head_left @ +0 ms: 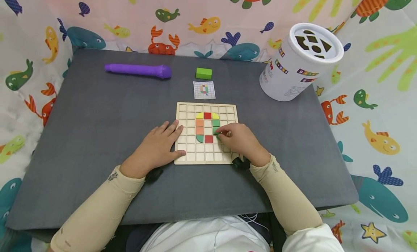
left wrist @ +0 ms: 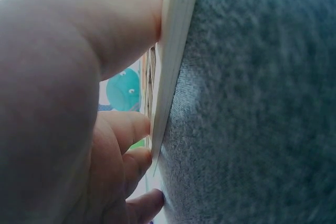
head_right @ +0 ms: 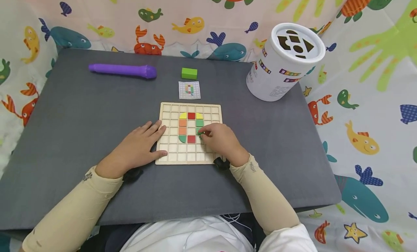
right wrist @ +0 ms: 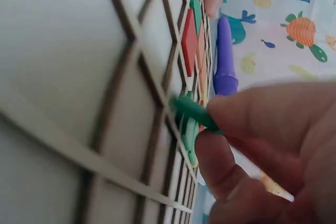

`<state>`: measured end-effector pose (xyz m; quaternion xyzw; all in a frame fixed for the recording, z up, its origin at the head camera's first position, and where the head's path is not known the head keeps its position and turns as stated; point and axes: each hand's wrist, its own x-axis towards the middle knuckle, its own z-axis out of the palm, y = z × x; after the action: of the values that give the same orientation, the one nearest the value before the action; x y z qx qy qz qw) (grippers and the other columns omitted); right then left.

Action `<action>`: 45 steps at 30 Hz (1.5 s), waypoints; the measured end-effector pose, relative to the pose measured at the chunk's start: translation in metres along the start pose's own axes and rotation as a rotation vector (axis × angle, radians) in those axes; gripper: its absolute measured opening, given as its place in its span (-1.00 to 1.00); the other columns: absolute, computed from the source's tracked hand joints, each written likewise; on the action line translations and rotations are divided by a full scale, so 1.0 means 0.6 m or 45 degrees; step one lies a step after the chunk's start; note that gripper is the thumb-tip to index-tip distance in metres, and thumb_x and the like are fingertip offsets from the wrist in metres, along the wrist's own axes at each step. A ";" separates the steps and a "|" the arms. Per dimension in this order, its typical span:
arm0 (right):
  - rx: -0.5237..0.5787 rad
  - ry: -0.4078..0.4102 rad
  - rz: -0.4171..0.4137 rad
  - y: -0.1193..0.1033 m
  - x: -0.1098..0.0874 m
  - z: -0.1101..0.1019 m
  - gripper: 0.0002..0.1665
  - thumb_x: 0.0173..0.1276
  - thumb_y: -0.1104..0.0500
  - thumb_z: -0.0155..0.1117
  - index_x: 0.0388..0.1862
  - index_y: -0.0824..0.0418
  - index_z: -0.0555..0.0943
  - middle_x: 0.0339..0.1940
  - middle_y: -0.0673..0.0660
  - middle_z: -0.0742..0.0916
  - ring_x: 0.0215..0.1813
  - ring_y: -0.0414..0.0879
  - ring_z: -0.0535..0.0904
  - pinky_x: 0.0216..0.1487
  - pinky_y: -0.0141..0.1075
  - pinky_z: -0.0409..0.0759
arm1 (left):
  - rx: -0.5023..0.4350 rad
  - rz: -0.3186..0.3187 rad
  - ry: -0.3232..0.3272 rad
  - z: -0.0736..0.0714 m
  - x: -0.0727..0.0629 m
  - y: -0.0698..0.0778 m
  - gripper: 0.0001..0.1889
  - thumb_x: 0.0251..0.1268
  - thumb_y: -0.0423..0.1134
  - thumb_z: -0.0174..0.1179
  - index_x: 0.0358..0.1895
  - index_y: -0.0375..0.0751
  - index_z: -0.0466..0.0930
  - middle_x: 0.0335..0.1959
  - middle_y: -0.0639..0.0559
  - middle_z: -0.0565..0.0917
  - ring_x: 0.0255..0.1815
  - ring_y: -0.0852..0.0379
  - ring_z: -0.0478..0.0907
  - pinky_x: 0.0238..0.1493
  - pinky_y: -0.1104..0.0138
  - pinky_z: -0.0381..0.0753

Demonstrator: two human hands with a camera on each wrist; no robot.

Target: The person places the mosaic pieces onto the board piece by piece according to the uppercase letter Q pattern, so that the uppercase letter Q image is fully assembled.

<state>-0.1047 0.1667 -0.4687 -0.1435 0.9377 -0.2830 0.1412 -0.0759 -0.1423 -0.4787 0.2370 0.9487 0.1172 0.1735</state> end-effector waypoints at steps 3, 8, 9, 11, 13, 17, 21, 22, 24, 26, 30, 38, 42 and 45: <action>0.065 0.067 0.068 0.008 -0.010 0.001 -0.81 0.49 0.07 0.48 -0.03 0.08 0.88 -0.28 -0.03 0.79 -0.33 -0.08 0.60 -0.31 -0.16 0.57 | 0.005 0.008 0.003 -0.001 0.004 0.003 -0.01 0.53 0.33 0.18 0.77 -0.13 -0.01 0.77 -0.11 -0.07 0.75 -0.27 -0.12 0.66 -0.18 -0.06; -0.057 0.091 0.031 0.013 -0.019 0.008 -0.74 0.41 -0.01 0.57 -0.03 0.09 0.89 -0.27 -0.06 0.79 -0.23 -0.14 0.65 -0.16 -0.15 0.65 | 0.012 0.023 0.009 -0.006 0.005 0.005 -0.01 0.53 0.31 0.19 0.76 -0.17 0.01 0.77 -0.15 -0.03 0.74 -0.29 -0.09 0.65 -0.19 -0.04; -0.092 0.094 0.005 0.013 -0.019 0.010 -0.74 0.41 -0.01 0.58 -0.02 0.07 0.89 -0.26 -0.07 0.79 -0.24 -0.15 0.65 -0.17 -0.16 0.66 | 0.014 0.025 0.010 -0.007 0.004 0.005 -0.01 0.53 0.31 0.20 0.76 -0.17 0.02 0.77 -0.16 -0.03 0.74 -0.30 -0.09 0.65 -0.19 -0.03; -0.158 0.112 -0.054 0.009 -0.018 0.014 -0.74 0.41 0.00 0.58 0.00 0.04 0.90 -0.23 -0.07 0.80 -0.25 -0.17 0.64 -0.23 -0.17 0.65 | 0.018 0.028 0.011 -0.008 0.003 0.004 -0.02 0.54 0.30 0.20 0.76 -0.18 0.02 0.76 -0.17 -0.02 0.73 -0.30 -0.08 0.65 -0.19 -0.02; -0.240 0.123 -0.128 0.005 -0.015 0.017 -0.76 0.41 0.01 0.58 0.00 0.02 0.91 -0.20 -0.07 0.81 -0.27 -0.17 0.65 -0.30 -0.20 0.65 | 0.023 0.030 0.014 -0.009 0.002 0.002 -0.03 0.55 0.30 0.19 0.76 -0.18 0.03 0.76 -0.18 -0.01 0.73 -0.31 -0.07 0.64 -0.20 -0.01; -0.414 0.111 -0.270 -0.003 -0.010 0.019 -0.78 0.43 0.05 0.56 0.00 0.01 0.91 -0.16 -0.02 0.82 -0.22 -0.14 0.71 -0.31 -0.21 0.69 | 0.025 0.034 0.014 -0.009 -0.001 0.001 -0.03 0.55 0.30 0.19 0.75 -0.19 0.04 0.76 -0.19 0.00 0.73 -0.32 -0.06 0.63 -0.22 0.01; -0.419 0.066 -0.284 -0.004 -0.017 -0.002 -0.64 0.50 0.08 0.48 0.23 0.06 0.82 -0.02 0.03 0.83 -0.11 -0.09 0.73 -0.18 -0.14 0.72 | 0.016 0.033 0.000 -0.006 -0.004 0.004 -0.03 0.55 0.30 0.19 0.76 -0.18 0.03 0.76 -0.17 -0.01 0.73 -0.31 -0.07 0.64 -0.21 -0.02; -0.391 0.084 -0.263 -0.002 -0.022 -0.012 -0.61 0.52 0.09 0.46 0.28 0.06 0.79 -0.01 0.02 0.82 -0.14 -0.09 0.71 -0.21 -0.13 0.70 | 0.014 0.033 -0.004 -0.005 -0.005 0.005 -0.02 0.54 0.31 0.19 0.76 -0.17 0.03 0.76 -0.17 -0.02 0.73 -0.31 -0.08 0.64 -0.21 -0.02; -0.328 0.141 -0.212 0.001 -0.036 -0.042 -0.57 0.57 0.08 0.40 0.36 0.07 0.74 0.01 0.01 0.80 -0.20 -0.10 0.65 -0.28 -0.13 0.63 | 0.007 0.028 -0.010 -0.002 -0.005 0.007 -0.02 0.54 0.31 0.19 0.76 -0.16 0.01 0.77 -0.16 -0.03 0.74 -0.30 -0.09 0.64 -0.21 -0.03; -0.258 0.221 -0.144 0.009 -0.053 -0.073 -0.58 0.60 0.06 0.35 0.37 0.06 0.73 0.01 0.00 0.77 -0.26 -0.10 0.58 -0.33 -0.12 0.56 | 0.003 0.025 -0.010 -0.001 -0.006 0.008 -0.01 0.54 0.31 0.19 0.76 -0.16 0.01 0.77 -0.15 -0.04 0.74 -0.30 -0.10 0.65 -0.21 -0.04; -0.210 0.264 -0.031 0.036 -0.079 -0.107 -0.62 0.62 0.05 0.33 0.32 0.07 0.76 0.00 0.00 0.76 -0.18 -0.08 0.57 -0.28 -0.09 0.53 | 0.002 0.008 0.001 -0.001 -0.008 0.007 -0.02 0.53 0.29 0.21 0.76 -0.18 0.03 0.76 -0.17 -0.02 0.73 -0.31 -0.08 0.64 -0.21 -0.03; -0.374 0.151 -0.006 0.088 -0.085 -0.027 -0.72 0.45 0.02 0.51 0.04 0.10 0.88 -0.05 0.08 0.83 -0.13 0.01 0.75 -0.20 -0.01 0.73 | -0.002 0.003 0.026 -0.006 -0.007 -0.013 -0.03 0.54 0.28 0.22 0.75 -0.21 0.06 0.76 -0.20 0.00 0.72 -0.35 -0.06 0.63 -0.23 0.01; -0.349 0.266 0.017 0.077 -0.080 -0.004 -0.86 0.38 0.08 0.58 -0.13 0.05 0.90 -0.16 0.04 0.84 -0.33 -0.05 0.70 -0.41 -0.07 0.67 | -0.005 -0.010 0.016 -0.003 -0.006 -0.026 -0.02 0.54 0.29 0.21 0.76 -0.19 0.02 0.76 -0.18 -0.03 0.72 -0.35 -0.08 0.63 -0.24 0.00; -0.279 0.350 -0.045 0.050 -0.076 0.003 -0.91 0.36 0.15 0.60 -0.19 0.08 0.89 -0.30 0.02 0.82 -0.47 -0.14 0.58 -0.52 -0.16 0.55 | -0.014 -0.020 0.004 0.000 -0.009 -0.029 -0.01 0.54 0.29 0.21 0.76 -0.19 0.01 0.77 -0.19 -0.04 0.73 -0.35 -0.09 0.63 -0.25 -0.01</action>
<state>-0.0676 0.2054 -0.4789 -0.1344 0.9708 -0.1986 -0.0098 -0.0783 -0.1598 -0.4826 0.2286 0.9501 0.1214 0.1742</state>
